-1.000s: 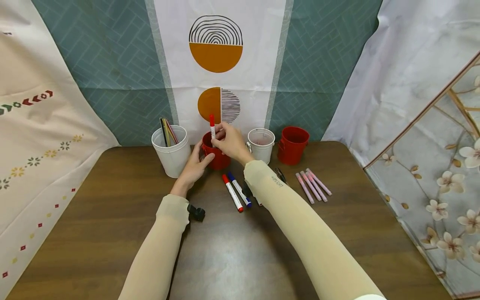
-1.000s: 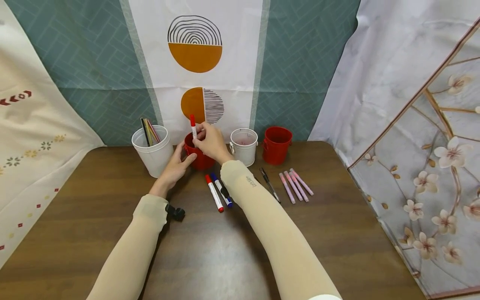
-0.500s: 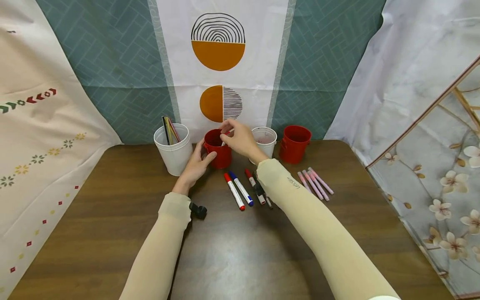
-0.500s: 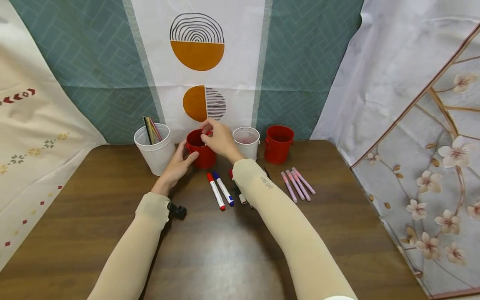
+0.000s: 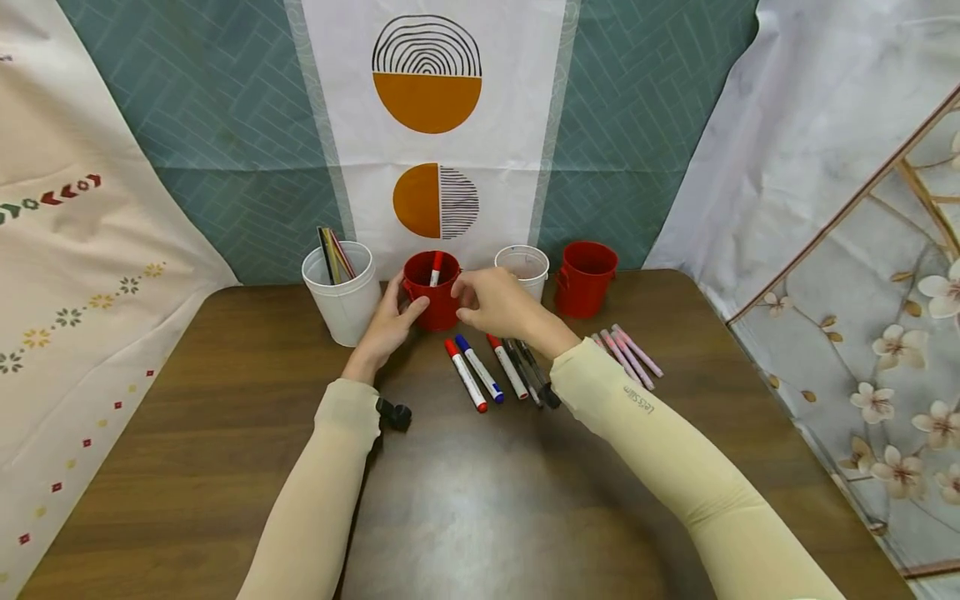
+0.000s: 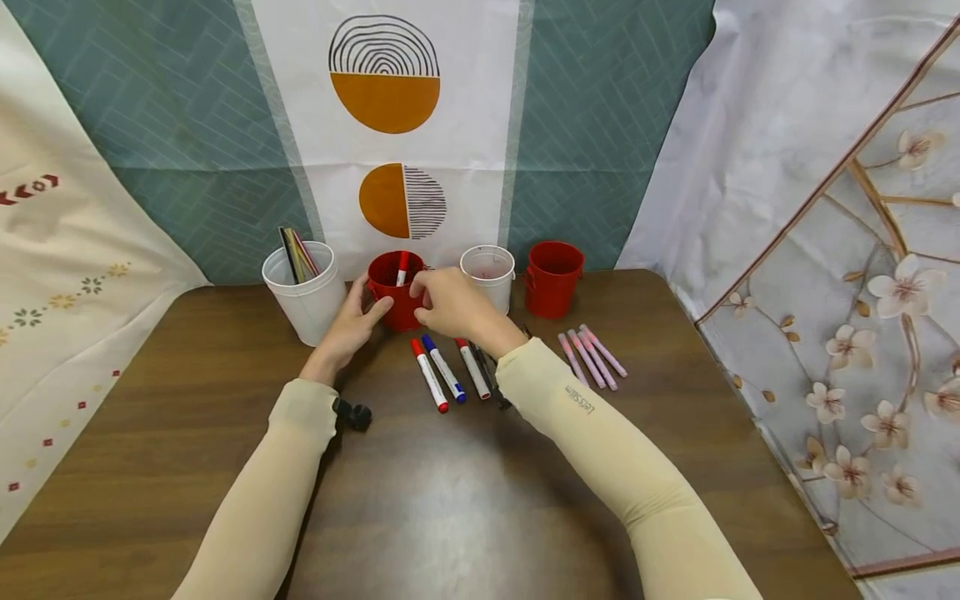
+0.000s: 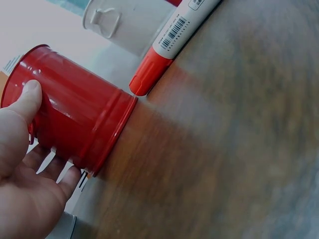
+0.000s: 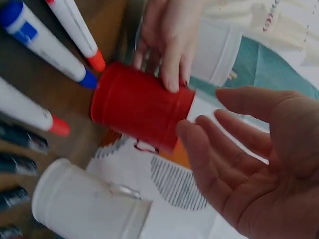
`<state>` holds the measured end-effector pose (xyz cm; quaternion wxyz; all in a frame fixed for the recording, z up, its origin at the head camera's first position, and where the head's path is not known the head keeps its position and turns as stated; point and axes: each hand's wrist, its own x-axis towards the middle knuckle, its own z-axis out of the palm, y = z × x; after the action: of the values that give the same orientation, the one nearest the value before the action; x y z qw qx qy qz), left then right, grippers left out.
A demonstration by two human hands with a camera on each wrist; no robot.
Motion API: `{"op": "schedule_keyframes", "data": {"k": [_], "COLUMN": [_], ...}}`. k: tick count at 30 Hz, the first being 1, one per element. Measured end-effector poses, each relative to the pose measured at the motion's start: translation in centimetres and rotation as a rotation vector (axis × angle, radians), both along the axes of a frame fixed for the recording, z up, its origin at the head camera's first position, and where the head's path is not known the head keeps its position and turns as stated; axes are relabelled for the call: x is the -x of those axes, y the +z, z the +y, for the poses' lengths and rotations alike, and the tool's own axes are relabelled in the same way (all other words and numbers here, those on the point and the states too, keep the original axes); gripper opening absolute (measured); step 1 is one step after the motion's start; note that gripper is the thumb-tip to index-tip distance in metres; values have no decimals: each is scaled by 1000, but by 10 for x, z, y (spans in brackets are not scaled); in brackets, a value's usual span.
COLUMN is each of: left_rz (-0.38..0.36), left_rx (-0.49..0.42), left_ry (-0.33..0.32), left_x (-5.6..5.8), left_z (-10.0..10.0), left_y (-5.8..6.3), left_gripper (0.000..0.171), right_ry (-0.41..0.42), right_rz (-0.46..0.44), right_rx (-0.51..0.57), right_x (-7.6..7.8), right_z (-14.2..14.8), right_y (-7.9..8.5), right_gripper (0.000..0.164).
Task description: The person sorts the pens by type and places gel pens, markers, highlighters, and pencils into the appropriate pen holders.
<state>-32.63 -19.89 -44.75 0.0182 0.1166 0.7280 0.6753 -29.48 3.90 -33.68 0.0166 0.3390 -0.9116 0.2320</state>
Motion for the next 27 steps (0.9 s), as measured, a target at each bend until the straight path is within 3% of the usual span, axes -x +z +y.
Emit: {"op": "schedule_keyframes", "data": {"k": [5,18,27], "left_rz": [-12,19,5], "left_rx": [2,16,16], "left_ry": [-5,-3,8], "left_x": [1,3,3], "left_z": [2,0,-1], "left_y": [-1,3,-2], "left_gripper": [79,78,78], "right_ry": [-9,-102,-136], "right_rz": [-44,-122,-119], "right_rx": [-87,-184,-249], "right_x": [-14,-38,-40], "right_z": [-1,-22,-31], "right_y": [-19,-64,-81], "right_gripper": [30,35,34]}}
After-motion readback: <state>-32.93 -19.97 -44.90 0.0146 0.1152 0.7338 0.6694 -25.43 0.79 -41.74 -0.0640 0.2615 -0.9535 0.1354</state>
